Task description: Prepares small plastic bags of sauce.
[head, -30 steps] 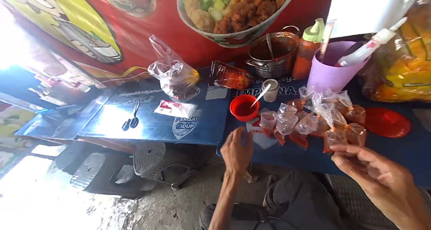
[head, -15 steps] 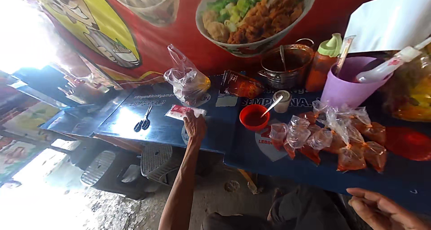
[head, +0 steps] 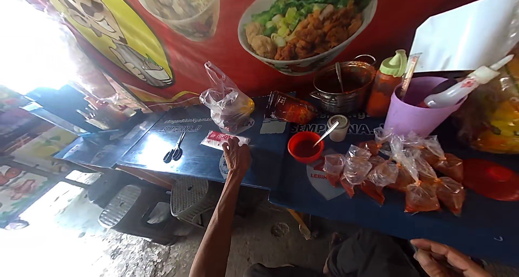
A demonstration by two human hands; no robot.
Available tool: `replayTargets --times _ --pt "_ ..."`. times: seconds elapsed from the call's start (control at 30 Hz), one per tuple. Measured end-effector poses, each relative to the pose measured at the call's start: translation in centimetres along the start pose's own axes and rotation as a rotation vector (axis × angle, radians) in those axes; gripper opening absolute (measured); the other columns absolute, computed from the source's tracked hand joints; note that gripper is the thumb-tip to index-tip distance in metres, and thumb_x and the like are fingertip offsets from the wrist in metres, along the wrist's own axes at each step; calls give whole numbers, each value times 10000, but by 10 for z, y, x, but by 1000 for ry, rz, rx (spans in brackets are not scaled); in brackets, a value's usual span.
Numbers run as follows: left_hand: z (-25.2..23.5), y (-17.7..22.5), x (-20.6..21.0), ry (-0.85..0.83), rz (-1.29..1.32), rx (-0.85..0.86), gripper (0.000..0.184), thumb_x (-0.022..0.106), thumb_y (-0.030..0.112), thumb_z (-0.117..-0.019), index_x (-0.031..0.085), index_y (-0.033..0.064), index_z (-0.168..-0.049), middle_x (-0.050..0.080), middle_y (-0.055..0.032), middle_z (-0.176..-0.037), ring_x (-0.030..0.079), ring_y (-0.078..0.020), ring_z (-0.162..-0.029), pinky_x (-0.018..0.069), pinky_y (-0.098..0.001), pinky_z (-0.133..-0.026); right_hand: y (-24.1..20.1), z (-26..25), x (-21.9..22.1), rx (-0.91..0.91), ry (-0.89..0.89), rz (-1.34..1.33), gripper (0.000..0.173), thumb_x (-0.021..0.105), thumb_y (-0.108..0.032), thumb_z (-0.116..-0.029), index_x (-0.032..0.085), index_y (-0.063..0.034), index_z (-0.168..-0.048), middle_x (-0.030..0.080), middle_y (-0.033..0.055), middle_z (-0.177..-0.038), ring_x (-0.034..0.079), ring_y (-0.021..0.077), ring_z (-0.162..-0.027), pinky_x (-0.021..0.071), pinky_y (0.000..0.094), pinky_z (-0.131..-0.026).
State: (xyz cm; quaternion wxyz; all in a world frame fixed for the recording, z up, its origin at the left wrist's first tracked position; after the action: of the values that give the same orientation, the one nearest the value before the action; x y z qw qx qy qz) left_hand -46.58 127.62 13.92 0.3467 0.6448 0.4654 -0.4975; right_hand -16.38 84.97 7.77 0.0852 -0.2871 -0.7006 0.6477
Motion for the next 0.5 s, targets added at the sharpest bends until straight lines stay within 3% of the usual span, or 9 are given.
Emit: replayTargets --times 0.17,0.27,0.37,0.5 --pt "4 -4 6 64 -25 3 339 527 240 -1039 749 -16 -1041 594 -294 -1289 477 -472 -1303 247 -645 -1131 8 0 3 1 -27 1 285 604 -143 -1024 661 95 -1170 707 122 -1028 658 11 -877 545 172 -788" --pt "7 -5 8 119 20 81 308 537 247 -1034 771 48 -1058 619 -272 -1266 507 -475 -1264 259 -657 -1112 14 -2 4 -7 -41 4 282 600 -136 -1020 664 101 -1160 706 130 -1012 654 14 -860 541 169 -772" --pt "6 -7 11 124 63 124 297 547 261 -1038 772 96 -1140 617 -265 -1272 504 -481 -1257 264 -663 -1101 16 -3 5 1 -50 1 279 605 -134 -1015 668 101 -1151 709 131 -1010 652 12 -854 540 171 -767" --pt "4 -7 11 117 3 99 357 527 268 -1045 714 56 -1263 570 -291 -1344 469 -495 -1300 245 -668 -1116 19 -4 6 15 -54 -3 272 613 -128 -1011 674 100 -1146 717 139 -1024 665 23 -873 548 178 -781"
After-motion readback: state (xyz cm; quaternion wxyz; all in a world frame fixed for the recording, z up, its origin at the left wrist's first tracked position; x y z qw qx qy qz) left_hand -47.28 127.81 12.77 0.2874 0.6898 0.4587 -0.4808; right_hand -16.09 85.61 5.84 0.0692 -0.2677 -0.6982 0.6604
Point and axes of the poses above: each hand's wrist, its own z-axis away from the middle knuckle, its own x-axis out of the palm, y = z × x, the point moved 5 cm from there along -z, towards the middle knuckle
